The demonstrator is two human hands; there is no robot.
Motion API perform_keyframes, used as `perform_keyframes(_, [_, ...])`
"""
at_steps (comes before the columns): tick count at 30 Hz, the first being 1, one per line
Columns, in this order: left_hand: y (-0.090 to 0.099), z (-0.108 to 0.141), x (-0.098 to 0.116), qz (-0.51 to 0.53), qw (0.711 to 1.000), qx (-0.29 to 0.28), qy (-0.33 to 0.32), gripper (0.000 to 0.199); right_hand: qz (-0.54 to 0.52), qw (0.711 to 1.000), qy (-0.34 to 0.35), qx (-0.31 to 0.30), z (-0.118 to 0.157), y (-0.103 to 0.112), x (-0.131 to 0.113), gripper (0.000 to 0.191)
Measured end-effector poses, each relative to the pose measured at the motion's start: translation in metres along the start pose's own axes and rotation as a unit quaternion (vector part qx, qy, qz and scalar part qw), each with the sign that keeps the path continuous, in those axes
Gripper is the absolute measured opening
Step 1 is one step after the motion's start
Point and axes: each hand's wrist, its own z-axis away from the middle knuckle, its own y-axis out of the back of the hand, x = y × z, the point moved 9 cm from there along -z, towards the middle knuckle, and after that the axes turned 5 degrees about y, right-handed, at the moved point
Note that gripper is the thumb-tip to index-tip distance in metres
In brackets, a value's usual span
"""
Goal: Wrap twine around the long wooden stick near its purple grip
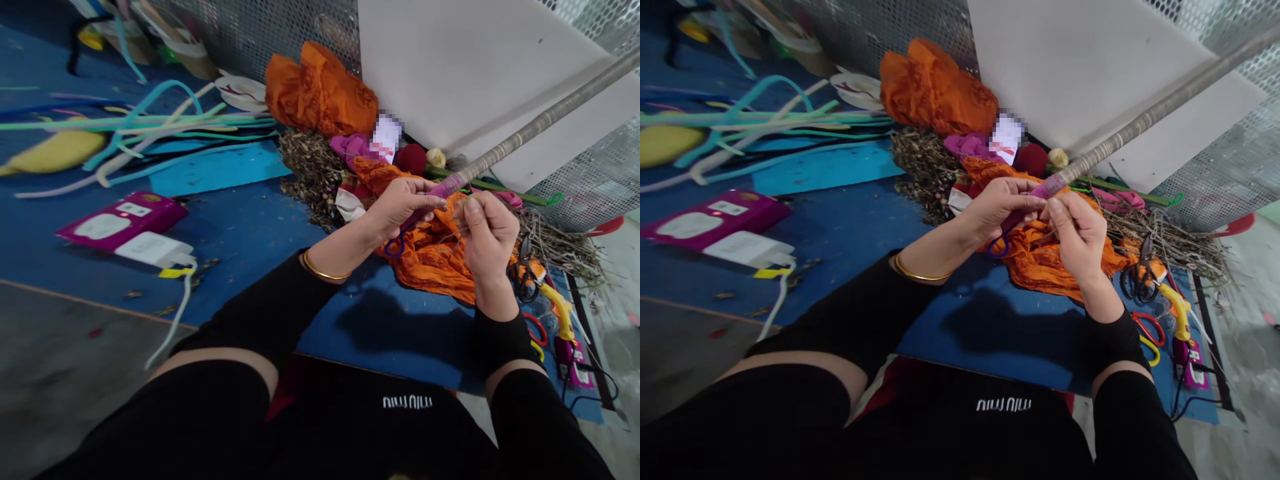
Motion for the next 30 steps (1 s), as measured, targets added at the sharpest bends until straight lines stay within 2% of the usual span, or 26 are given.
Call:
perform_keyframes(5, [0.003, -0.003, -0.002, -0.05, 0.999, 0.007, -0.003, 0.015, 0.067, 0.992, 0.097, -0.039, -0.011, 0.007, -0.019, 0.035])
perform_keyframes(9, [0.005, -0.005, -0.003, -0.066, 0.998, 0.014, -0.005, 0.019, 0.159, 0.979, 0.122, -0.039, -0.017, 0.022, -0.024, 0.03])
perform_keyframes(13, [0.006, -0.003, -0.002, -0.041, 0.999, 0.004, 0.022, 0.02, 0.164, 0.983, 0.058, -0.064, -0.018, 0.031, -0.011, 0.035])
perform_keyframes(17, [0.006, -0.001, 0.002, -0.046, 0.999, 0.001, 0.015, 0.018, 0.171, 0.984, 0.014, -0.042, -0.016, 0.038, 0.0, 0.036])
perform_keyframes(20, [0.011, -0.003, 0.007, -0.066, 0.997, 0.033, -0.023, 0.017, 0.168, 0.985, 0.013, -0.041, -0.014, 0.033, 0.001, 0.033])
perform_keyframes(23, [0.014, -0.003, 0.01, -0.101, 0.992, 0.057, -0.04, 0.017, 0.182, 0.978, 0.05, -0.086, -0.013, 0.019, -0.006, 0.032])
perform_keyframes(27, [0.01, 0.001, 0.014, -0.16, 0.984, 0.063, -0.05, 0.02, 0.168, 0.971, 0.102, -0.137, -0.013, 0.007, -0.011, 0.032])
perform_keyframes(30, [0.006, 0.005, 0.019, -0.193, 0.977, 0.058, -0.074, 0.019, 0.115, 0.98, 0.114, -0.118, -0.015, 0.012, -0.005, 0.03])
